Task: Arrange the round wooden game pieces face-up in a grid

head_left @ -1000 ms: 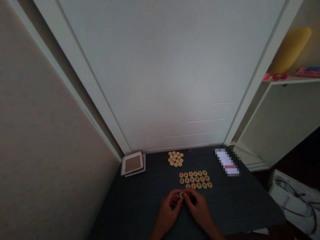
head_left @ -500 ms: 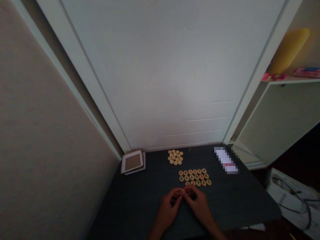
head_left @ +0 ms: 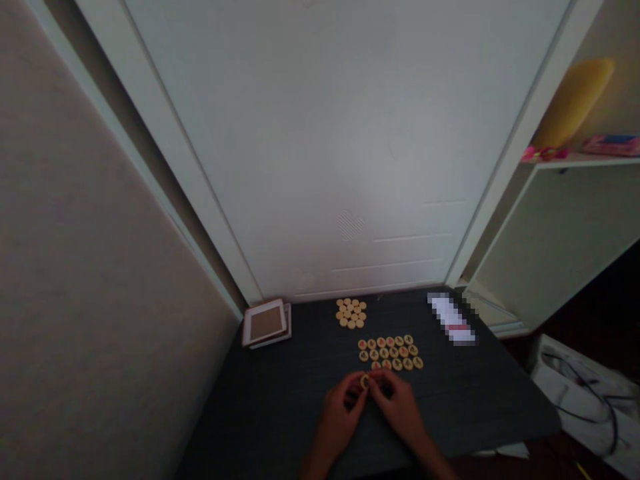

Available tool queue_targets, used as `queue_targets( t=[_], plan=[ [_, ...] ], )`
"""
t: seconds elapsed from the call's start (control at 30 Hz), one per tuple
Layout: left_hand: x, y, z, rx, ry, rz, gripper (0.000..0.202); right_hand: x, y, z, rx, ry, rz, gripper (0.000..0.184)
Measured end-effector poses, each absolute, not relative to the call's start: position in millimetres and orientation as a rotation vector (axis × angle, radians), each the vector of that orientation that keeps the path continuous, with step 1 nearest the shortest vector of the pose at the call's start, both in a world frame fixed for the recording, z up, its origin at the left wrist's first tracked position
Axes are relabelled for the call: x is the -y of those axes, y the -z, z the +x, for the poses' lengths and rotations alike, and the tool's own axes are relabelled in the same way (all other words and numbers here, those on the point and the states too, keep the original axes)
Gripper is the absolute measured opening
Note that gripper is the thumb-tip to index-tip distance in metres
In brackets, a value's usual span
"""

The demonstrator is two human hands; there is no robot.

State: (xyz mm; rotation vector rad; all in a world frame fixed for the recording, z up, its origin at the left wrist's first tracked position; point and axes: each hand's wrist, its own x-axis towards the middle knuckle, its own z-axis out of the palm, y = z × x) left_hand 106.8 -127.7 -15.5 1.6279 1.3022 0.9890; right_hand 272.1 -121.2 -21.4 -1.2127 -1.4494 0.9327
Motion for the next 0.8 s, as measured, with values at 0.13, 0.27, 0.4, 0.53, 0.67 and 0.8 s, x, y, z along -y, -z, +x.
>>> queue_targets(
  t=[0.13, 0.27, 0.4, 0.53, 0.67, 0.8],
  plan=[
    [130, 16, 108, -1.346, -1.018, 1.757, 0.027, 121, 22, 272, 1.466, -0.895, -1.227, 0.037],
    [129, 5, 110, -1.392, -1.014, 1.908, 0.025, 123, 20, 272, 1.473, -0.85, -1.256, 0.038],
    [119, -3, 112, -1.457, -0.974, 1.98, 0.027, 123, 19, 277, 1.385, -0.771, -1.319, 0.04],
    [108, -1, 111, -1.546, -0.912, 2.107, 0.026, 122, 18, 289, 1.387, -0.689, -1.378, 0.039],
    [105, 7, 111, -1.605, -0.839, 2.205, 0.023, 122, 20, 304, 1.41, -0.625, -1.402, 0.039],
    [106, 11, 115, -1.65, -0.819, 2.228, 0.023, 122, 23, 307, 1.406, -0.578, -1.422, 0.039]
  ],
)
